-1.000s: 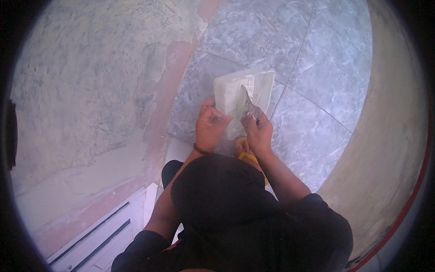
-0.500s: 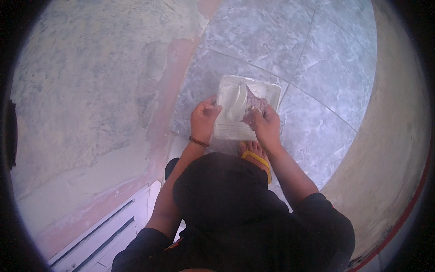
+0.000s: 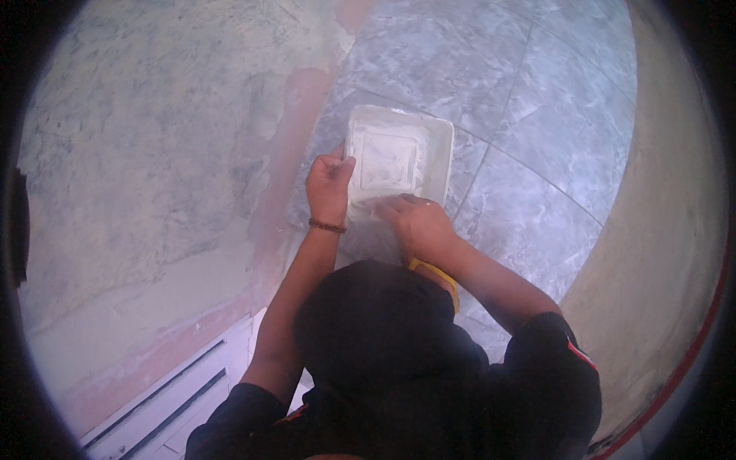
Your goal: The person applies white plaster to a wall using a trowel and a small container. They repeatedly scoop plaster and smooth it onto the wall surface, occasionally mixing the plaster in the container.
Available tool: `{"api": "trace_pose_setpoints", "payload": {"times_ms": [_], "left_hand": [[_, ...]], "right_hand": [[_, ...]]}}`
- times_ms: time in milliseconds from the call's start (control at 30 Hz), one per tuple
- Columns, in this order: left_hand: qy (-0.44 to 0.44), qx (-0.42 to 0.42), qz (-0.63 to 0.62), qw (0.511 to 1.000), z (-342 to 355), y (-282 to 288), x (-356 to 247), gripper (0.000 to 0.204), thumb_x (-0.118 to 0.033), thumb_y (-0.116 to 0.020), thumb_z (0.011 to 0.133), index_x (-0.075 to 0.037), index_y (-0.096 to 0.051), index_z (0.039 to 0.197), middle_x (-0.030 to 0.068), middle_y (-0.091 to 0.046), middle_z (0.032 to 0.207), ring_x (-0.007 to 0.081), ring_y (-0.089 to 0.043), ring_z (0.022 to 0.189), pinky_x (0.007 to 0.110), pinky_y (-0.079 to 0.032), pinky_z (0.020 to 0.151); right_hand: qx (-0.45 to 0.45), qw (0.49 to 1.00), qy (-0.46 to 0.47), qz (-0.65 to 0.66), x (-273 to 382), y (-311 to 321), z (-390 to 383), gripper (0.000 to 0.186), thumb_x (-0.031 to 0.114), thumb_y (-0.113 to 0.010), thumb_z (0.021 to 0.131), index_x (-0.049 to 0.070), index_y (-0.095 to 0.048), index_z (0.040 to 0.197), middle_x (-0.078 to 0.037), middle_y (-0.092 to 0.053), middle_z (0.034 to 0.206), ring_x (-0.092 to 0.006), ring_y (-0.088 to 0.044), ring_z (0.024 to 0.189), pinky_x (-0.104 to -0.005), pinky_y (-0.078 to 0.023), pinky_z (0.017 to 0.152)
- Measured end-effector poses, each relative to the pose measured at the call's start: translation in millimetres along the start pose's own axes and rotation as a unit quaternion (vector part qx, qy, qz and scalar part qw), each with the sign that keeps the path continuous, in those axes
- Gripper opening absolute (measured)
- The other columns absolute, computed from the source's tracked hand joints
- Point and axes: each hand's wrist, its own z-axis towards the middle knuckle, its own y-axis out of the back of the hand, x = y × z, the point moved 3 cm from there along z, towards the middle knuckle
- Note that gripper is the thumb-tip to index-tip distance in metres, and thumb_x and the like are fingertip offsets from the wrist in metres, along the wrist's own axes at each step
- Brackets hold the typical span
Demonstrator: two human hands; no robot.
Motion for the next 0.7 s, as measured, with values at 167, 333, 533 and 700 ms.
{"api": "trace_pose_setpoints", "payload": {"times_ms": [167, 333, 533, 700], "left_hand": [[-0.042, 0.012, -0.011, 0.999, 0.2, 1.4, -17.5, 0.018, 0.006, -0.068, 0.091, -0.004, -0.053, 0.09, 0.027, -0.061, 0.137, 0.0225, -0.062, 0.12, 0.034, -0.05, 0.1], [-0.062, -0.002, -0.028, 0.998, 5.4, 1.3, -40.6, 0.018, 0.006, -0.068, 0.091, -0.003, -0.053, 0.09, 0.0286, -0.059, 0.139, 0.0222, -0.062, 0.119, 0.034, -0.052, 0.098], [-0.082, -0.022, 0.022, 0.996, 7.4, -0.4, -50.9, 0.015, 0.002, -0.071, 0.091, -0.003, -0.057, 0.088, 0.0234, -0.066, 0.129, 0.0182, -0.064, 0.109, 0.031, -0.051, 0.096], [-0.046, 0.008, 0.025, 0.999, 16.2, 0.4, -48.4, 0.019, 0.005, -0.071, 0.088, -0.005, -0.054, 0.085, 0.0275, -0.062, 0.136, 0.0243, -0.06, 0.125, 0.036, -0.046, 0.105]], "right_hand": [[-0.171, 0.985, -0.014, -0.011, -4.9, 26.9, 18.4, 0.035, 0.004, -0.065, 0.081, 0.008, -0.07, 0.116, -0.011, -0.072, 0.112, -0.0299, -0.071, 0.1, -0.0401, -0.06, 0.083], [-0.18, 0.981, 0.065, 0.015, 12.4, 30.9, 24.0, 0.032, 0.005, -0.065, 0.082, 0.009, -0.072, 0.113, -0.008, -0.073, 0.109, -0.029, -0.071, 0.101, -0.0389, -0.058, 0.086], [-0.026, 0.995, 0.01, 0.094, 3.3, 25.2, 31.4, 0.031, 0.003, -0.065, 0.083, 0.007, -0.073, 0.112, -0.012, -0.075, 0.106, -0.0342, -0.071, 0.097, -0.0406, -0.057, 0.084], [0.014, 0.968, -0.005, 0.249, -30.9, 47.3, 47.4, 0.026, 0.01, -0.061, 0.089, 0.006, -0.072, 0.112, -0.019, -0.073, 0.103, -0.0381, -0.069, 0.097, -0.0438, -0.054, 0.085]]}}
